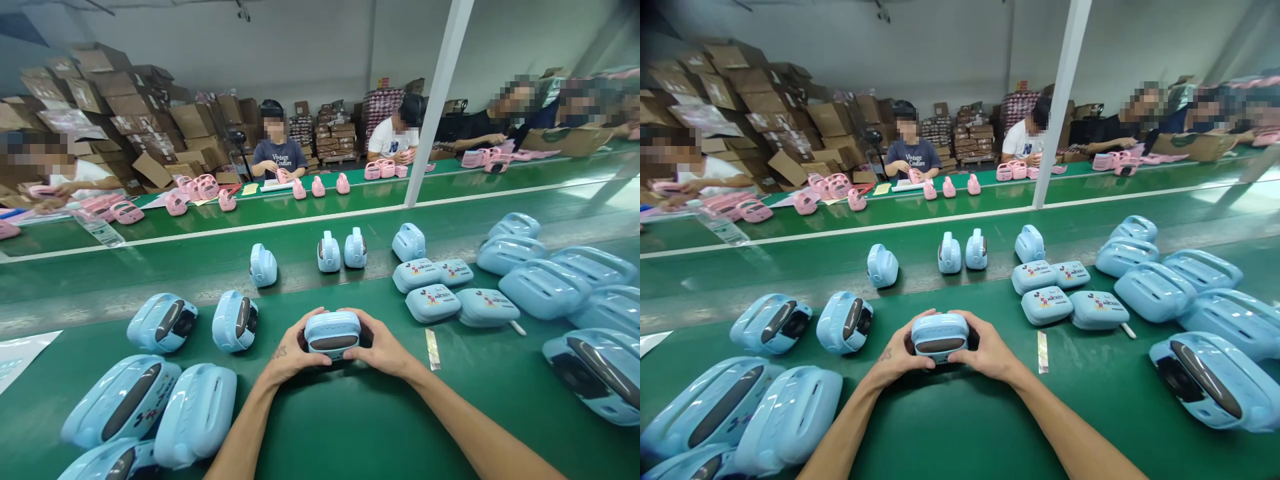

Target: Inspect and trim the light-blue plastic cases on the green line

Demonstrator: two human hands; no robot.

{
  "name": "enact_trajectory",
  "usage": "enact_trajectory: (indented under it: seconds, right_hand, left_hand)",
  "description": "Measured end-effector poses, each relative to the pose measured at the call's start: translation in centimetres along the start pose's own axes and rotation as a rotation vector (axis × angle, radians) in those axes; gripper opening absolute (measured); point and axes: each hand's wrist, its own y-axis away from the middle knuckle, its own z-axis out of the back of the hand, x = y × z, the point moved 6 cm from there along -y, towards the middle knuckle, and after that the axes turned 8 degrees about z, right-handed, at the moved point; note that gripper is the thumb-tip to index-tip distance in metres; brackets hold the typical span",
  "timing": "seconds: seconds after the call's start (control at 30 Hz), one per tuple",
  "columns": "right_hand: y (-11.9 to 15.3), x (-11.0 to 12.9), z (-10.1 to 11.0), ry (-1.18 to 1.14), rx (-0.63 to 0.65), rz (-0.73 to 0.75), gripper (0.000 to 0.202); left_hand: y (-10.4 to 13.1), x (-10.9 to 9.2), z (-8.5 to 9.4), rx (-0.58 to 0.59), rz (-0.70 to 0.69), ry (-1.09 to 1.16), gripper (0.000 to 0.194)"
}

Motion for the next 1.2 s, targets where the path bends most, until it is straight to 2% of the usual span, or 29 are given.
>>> enact_trajectory:
  seconds: [0.1, 0.2, 0.4, 0.47, 0.57, 0.63, 0.7, 0.8, 0.9, 1.0, 1.1, 1.2]
  right_hand:
    - [0.1, -0.3, -0.1, -0.094, -0.029, -0.018, 0.063]
    - [0.1, -0.3, -0.3, -0.146, -0.027, -0.029, 0.063]
    - [0.5, 0.0, -0.4, -0.051, 0.012, -0.011, 0.078]
    - [0.6, 0.0, -0.5, -0.046, 0.003, -0.006, 0.075]
    - [-0.1, -0.1, -0.6, -0.056, -0.096, -0.028, 0.063]
    - [-1.5, 0.2, -0.9, -0.030, -0.179, -0.033, 0.059]
    - [-3.9, 0.8, -1.5, 0.119, -0.252, -0.042, 0.056]
    - [-8.5, 1.5, -3.0, 0.438, -0.337, -0.086, 0.055]
    - [-12.9, 1.2, -5.0, 0.564, -0.415, -0.154, 0.054]
    - [-16.1, 0.1, -6.8, 0.637, -0.492, -0.225, 0.053]
    - [-17.8, -0.9, -8.0, 0.675, -0.522, -0.240, 0.049]
    - [-18.2, -1.4, -8.5, 0.696, -0.493, -0.177, 0.047]
  left_hand:
    - [0.0, 0.1, 0.2, -0.011, -0.028, 0.061, 0.104]
    - [0.0, 0.3, 0.1, 0.028, -0.007, 0.062, 0.097]
    - [0.2, 0.1, -0.1, 0.080, -0.031, 0.083, 0.097]
    - [0.0, 0.0, 0.4, 0.003, -0.105, 0.167, 0.089]
    - [0.0, 0.4, 2.4, -0.301, -0.258, 0.306, 0.068]
    - [0.2, 0.9, 3.8, -0.517, -0.344, 0.341, 0.054]
    - [0.6, 1.5, 4.9, -0.679, -0.400, 0.336, 0.040]
    - [1.1, 2.0, 5.9, -0.827, -0.431, 0.306, 0.029]
    - [1.2, 2.0, 6.1, -0.858, -0.417, 0.262, 0.026]
    - [1.1, 1.8, 5.9, -0.849, -0.396, 0.220, 0.026]
    - [1.1, 1.5, 5.7, -0.827, -0.381, 0.185, 0.025]
    - [1.1, 1.3, 5.5, -0.804, -0.366, 0.161, 0.024]
